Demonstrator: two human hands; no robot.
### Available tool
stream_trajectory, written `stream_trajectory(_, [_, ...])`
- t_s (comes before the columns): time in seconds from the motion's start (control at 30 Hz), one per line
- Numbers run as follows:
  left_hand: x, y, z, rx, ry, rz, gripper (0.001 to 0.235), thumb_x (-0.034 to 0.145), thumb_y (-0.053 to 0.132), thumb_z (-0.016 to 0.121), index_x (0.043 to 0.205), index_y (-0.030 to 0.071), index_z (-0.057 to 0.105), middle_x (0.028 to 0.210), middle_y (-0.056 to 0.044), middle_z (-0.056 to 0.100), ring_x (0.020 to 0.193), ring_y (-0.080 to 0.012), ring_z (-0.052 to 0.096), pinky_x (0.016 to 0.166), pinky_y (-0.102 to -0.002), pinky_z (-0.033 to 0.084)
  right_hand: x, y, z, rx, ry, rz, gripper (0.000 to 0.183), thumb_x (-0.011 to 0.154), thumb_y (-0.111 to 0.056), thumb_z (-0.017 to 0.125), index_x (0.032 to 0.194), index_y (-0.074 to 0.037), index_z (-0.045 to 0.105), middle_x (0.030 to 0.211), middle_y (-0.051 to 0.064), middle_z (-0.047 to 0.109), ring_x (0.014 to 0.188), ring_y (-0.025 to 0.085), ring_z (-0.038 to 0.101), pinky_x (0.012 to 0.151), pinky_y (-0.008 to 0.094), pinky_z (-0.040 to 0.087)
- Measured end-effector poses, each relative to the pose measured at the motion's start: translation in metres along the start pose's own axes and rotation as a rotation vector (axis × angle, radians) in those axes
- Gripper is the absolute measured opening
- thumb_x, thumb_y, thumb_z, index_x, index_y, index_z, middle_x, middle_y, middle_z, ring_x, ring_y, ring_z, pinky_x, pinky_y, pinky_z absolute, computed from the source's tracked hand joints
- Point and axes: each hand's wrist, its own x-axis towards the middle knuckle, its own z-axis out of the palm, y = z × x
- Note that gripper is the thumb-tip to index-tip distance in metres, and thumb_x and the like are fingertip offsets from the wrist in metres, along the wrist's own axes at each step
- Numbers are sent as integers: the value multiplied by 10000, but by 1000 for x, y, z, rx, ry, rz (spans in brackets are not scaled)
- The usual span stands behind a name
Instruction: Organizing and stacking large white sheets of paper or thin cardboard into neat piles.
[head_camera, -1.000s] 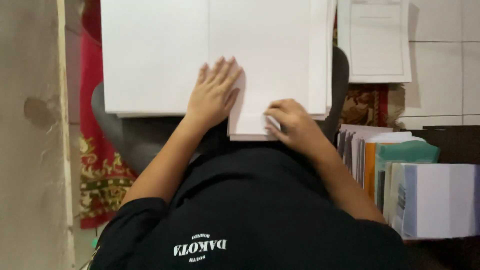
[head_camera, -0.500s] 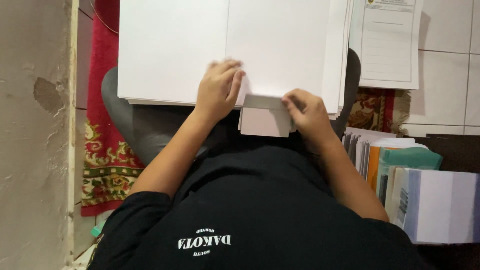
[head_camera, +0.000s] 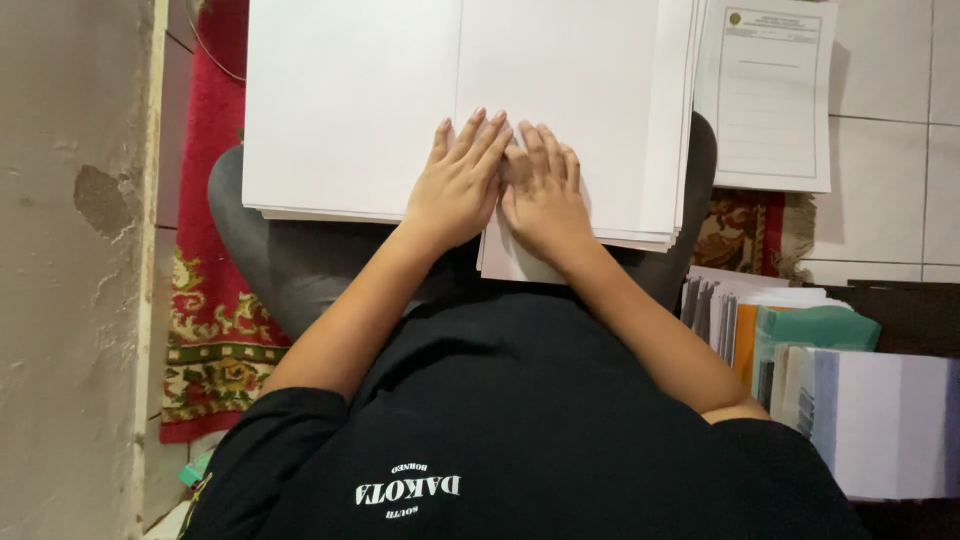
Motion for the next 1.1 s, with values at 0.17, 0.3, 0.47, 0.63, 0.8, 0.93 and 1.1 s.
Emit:
stream_trajectory(0.17, [-1,2,-4,-20,-54,-41,576,1007,180,499,1565,89,394,1642,-135,327,1531,-334,227,1212,-578,98,-13,24,-11,139,-93,142,610,1047,-388,477,1521,-22,361,1644,267,244,1521,432,211,1227,538,132])
stream_trajectory(0.3, [-1,6,-8,-28,-88,-57,558,1022,188,461,1571,111,394,1650,-142,303,1536,-348,209,1213,-594,76,-21,29,-7,-7,-83,157,652,1066,-394,457,1588,-25,329,1647,289,226,1527,443,187,1217,561,101])
stream_trajectory(0.47, [-1,-2,8,3,-38,-69,607,983,230,484,1565,87,388,1652,-133,297,1534,-329,224,1210,-582,120,9,0,17,-54,-54,33,707,984,-320,531,1590,-19,326,1640,295,215,1524,436,234,1214,551,184])
stream_trajectory(0.63, [-3,0,4,1,-25,-114,618,970,201,474,1565,60,385,1654,-133,296,1539,-324,208,1213,-569,98,6,13,4,41,-126,52,725,1003,-378,479,1628,-83,260,1684,195,194,1549,375,219,1234,518,164])
stream_trajectory(0.8, [-2,4,-1,-16,-9,-145,594,983,154,421,1572,87,379,1655,-132,291,1538,-337,208,1215,-569,72,-10,34,0,-37,-121,174,749,1021,-432,462,1612,-13,272,1666,255,200,1541,410,196,1235,529,135])
stream_trajectory(0.93, [-2,0,7,-14,8,-138,592,987,157,433,1573,97,382,1657,-133,286,1536,-343,208,1211,-574,82,8,11,13,-68,-82,151,786,1002,-414,561,1601,12,282,1631,323,208,1516,474,212,1216,567,170])
stream_trajectory(1.1, [-3,-3,7,-2,45,-125,600,986,177,473,1576,109,385,1651,-119,311,1529,-337,235,1206,-569,97,14,4,8,42,-139,94,731,1014,-426,446,1607,-29,288,1667,232,211,1543,391,221,1234,518,163])
